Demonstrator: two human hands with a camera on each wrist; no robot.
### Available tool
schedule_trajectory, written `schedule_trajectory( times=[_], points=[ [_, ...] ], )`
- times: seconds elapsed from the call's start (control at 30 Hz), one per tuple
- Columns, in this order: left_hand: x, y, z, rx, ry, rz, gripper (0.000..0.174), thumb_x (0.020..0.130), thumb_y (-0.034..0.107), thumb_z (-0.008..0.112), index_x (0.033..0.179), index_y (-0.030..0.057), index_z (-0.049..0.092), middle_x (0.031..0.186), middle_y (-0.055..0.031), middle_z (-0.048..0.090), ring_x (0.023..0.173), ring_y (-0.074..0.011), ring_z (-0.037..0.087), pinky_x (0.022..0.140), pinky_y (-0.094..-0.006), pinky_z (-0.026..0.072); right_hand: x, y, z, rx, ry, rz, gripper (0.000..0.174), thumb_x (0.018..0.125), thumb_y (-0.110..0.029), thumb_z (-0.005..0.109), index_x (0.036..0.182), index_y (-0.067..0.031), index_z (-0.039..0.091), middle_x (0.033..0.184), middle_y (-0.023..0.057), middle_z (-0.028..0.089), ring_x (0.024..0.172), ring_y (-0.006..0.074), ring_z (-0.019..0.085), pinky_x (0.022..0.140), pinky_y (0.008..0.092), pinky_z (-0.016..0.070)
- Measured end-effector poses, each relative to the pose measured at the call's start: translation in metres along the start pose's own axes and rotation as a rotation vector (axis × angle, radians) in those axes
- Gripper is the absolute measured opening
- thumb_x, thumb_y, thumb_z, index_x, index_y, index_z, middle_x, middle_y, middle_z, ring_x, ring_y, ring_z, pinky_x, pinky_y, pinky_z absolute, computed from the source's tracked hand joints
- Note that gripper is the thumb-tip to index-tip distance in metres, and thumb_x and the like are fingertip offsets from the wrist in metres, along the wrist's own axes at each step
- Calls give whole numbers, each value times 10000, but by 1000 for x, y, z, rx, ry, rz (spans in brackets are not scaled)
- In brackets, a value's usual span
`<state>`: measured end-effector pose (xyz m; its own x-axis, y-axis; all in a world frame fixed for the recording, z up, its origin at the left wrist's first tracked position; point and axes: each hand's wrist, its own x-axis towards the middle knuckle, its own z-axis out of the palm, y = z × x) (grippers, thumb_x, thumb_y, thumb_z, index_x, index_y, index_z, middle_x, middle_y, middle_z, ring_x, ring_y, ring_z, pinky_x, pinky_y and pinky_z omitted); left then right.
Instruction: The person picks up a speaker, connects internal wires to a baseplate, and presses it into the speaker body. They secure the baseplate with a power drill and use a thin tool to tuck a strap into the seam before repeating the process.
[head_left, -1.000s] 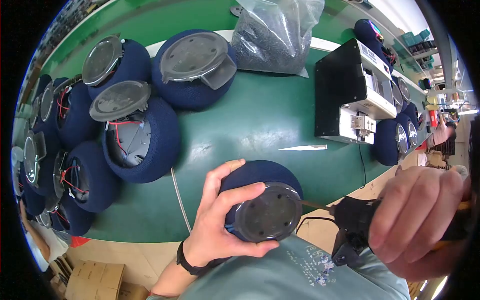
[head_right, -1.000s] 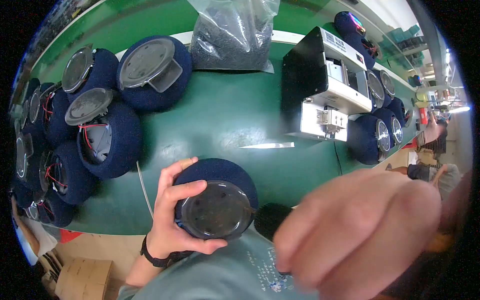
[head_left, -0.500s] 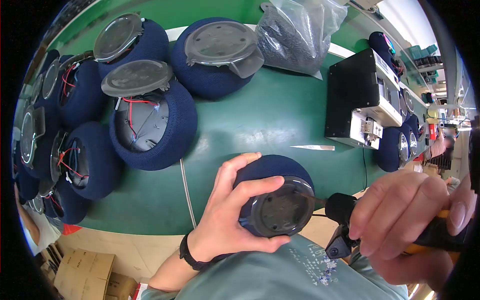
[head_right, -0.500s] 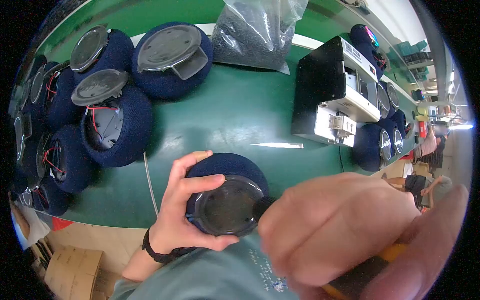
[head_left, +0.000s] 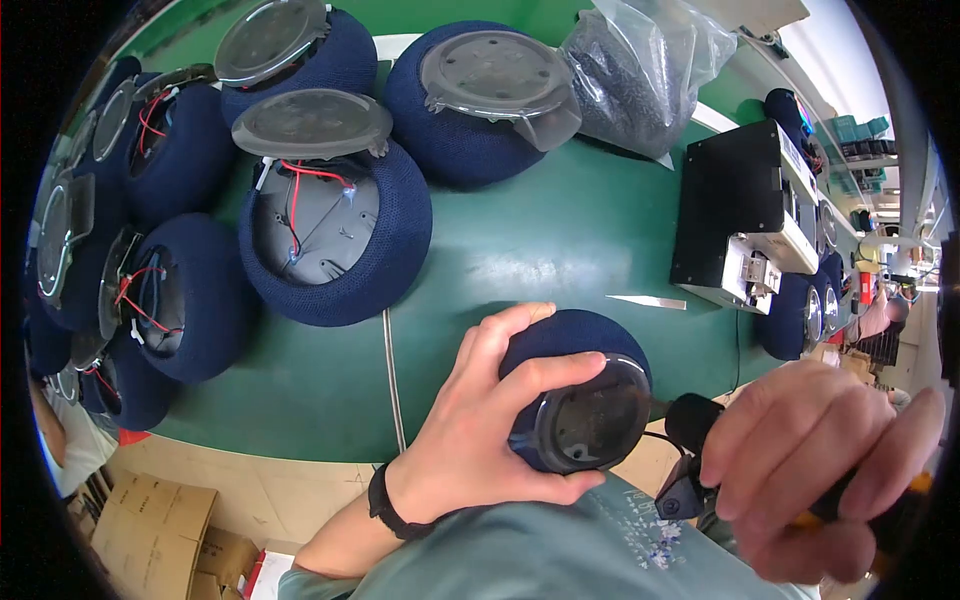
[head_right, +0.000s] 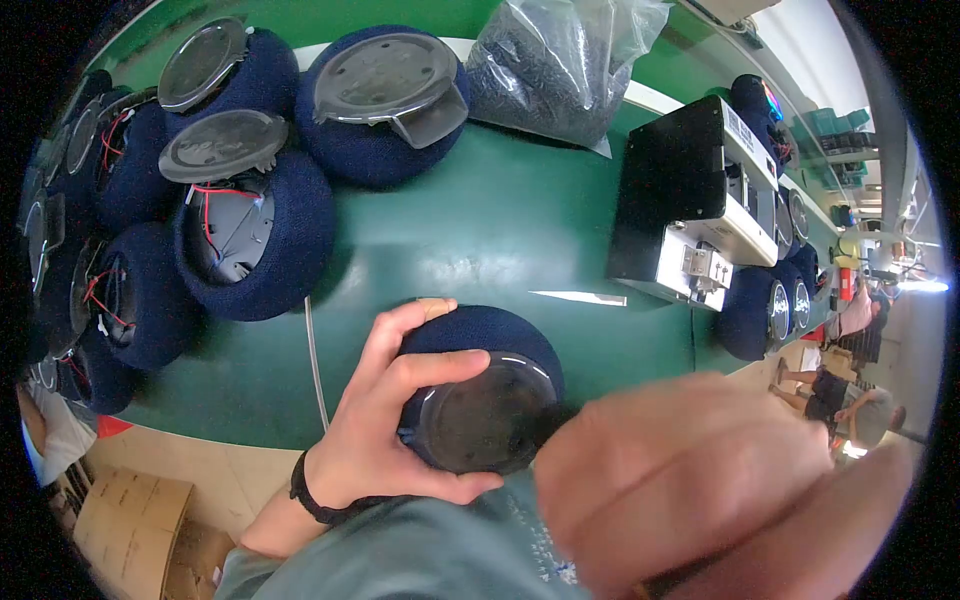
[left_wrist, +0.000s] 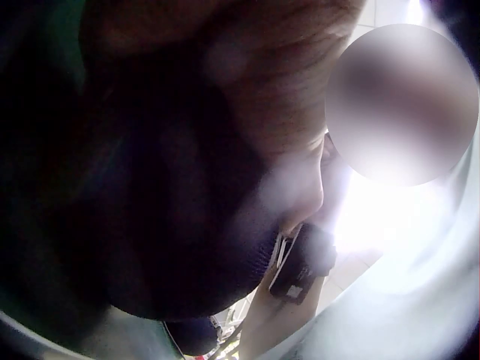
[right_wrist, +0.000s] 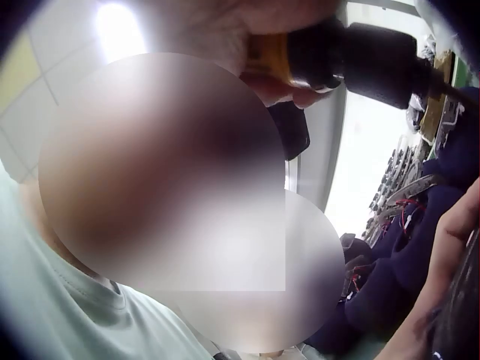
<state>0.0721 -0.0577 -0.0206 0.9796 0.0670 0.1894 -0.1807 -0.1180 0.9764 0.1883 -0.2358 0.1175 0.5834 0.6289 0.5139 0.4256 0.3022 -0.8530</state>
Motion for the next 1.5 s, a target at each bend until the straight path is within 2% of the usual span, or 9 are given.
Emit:
schedule_trajectory(
  times=[0.13, 0.2, 0.33, 0.37, 0.5, 1.17, 1.4, 1.47, 1.5],
  points=[
    [-1, 4, 0, 12, -5, 3, 920, 582, 292, 1042, 1426, 204, 687, 1547, -229, 463, 1405, -472, 500, 1164, -559, 452, 5, 9, 2, -19, -31, -90, 445, 1009, -207, 810, 1181, -116, 410, 714, 47, 667, 491, 173, 644, 487, 329, 596],
    [0, 5, 1, 14, 3, 0, 917, 587, 294, 1045, 1422, 193, 680, 1539, -226, 474, 1409, -465, 511, 1162, -554, 462, 14, 3, -22, 46, -329, -15, 438, 1039, -251, 777, 1227, -108, 409, 699, 23, 638, 496, 164, 641, 493, 320, 599],
    [2, 4, 4, 17, -15, 54, 935, 580, 302, 1054, 1423, 181, 666, 1530, -229, 487, 1409, -448, 528, 1153, -546, 483, -6, -13, -49, 9, 414, -250, 367, 1193, -381, 475, 1289, -36, 554, 656, -33, 464, 500, 90, 460, 477, 234, 440],
    [3, 5, 4, 51, -7, 53, 955, 569, 308, 1060, 1425, 176, 658, 1525, -236, 492, 1411, -439, 534, 1147, -539, 492, -19, -27, -83, -117, 508, -217, 404, 1208, -382, 420, 1414, -60, 552, 736, -30, 504, 574, 125, 514, 541, 314, 471],
    [-2, -5, 6, 95, -4, 64, 1024, 512, 346, 1086, 1416, 168, 639, 1511, -268, 498, 1413, -443, 537, 1137, -550, 499, -17, 4, -145, -292, 649, -182, 228, 1146, -249, 628, 1254, -48, 639, 718, 5, 508, 566, 137, 526, 530, 353, 482],
    [-1, -4, 3, 82, 4, 43, 1044, 509, 347, 1094, 1433, 164, 644, 1519, -266, 494, 1421, -444, 522, 1153, -562, 484, 4, 27, -126, -340, 636, 107, 162, 1073, -143, 743, 1126, -36, 633, 636, 12, 548, 479, 123, 520, 472, 291, 431],
    [-1, 1, 2, 41, 17, 12, 966, 533, 290, 1073, 1416, 161, 703, 1538, -244, 467, 1404, -420, 548, 1145, -525, 497, 8, -14, -40, 176, 237, -67, 232, 1110, -180, 663, 1297, -47, 623, 695, 14, 580, 511, 123, 590, 483, 288, 565],
    [0, 0, 1, 29, 8, 23, 958, 541, 305, 1068, 1417, 171, 704, 1536, -226, 473, 1412, -421, 529, 1155, -528, 479, 34, -56, -77, 11, -528, 371, 170, 1149, -174, 528, 1124, -13, 579, 769, 94, 653, 569, 273, 630, 543, 408, 574],
    [0, 0, 1, 25, 14, 18, 958, 541, 305, 1068, 1417, 171, 704, 1536, -226, 473, 1412, -421, 529, 1155, -528, 479, 35, -53, -73, 14, -534, 377, 170, 1149, -174, 528, 1124, -13, 579, 769, 94, 653, 569, 273, 630, 543, 408, 574]
  ],
)
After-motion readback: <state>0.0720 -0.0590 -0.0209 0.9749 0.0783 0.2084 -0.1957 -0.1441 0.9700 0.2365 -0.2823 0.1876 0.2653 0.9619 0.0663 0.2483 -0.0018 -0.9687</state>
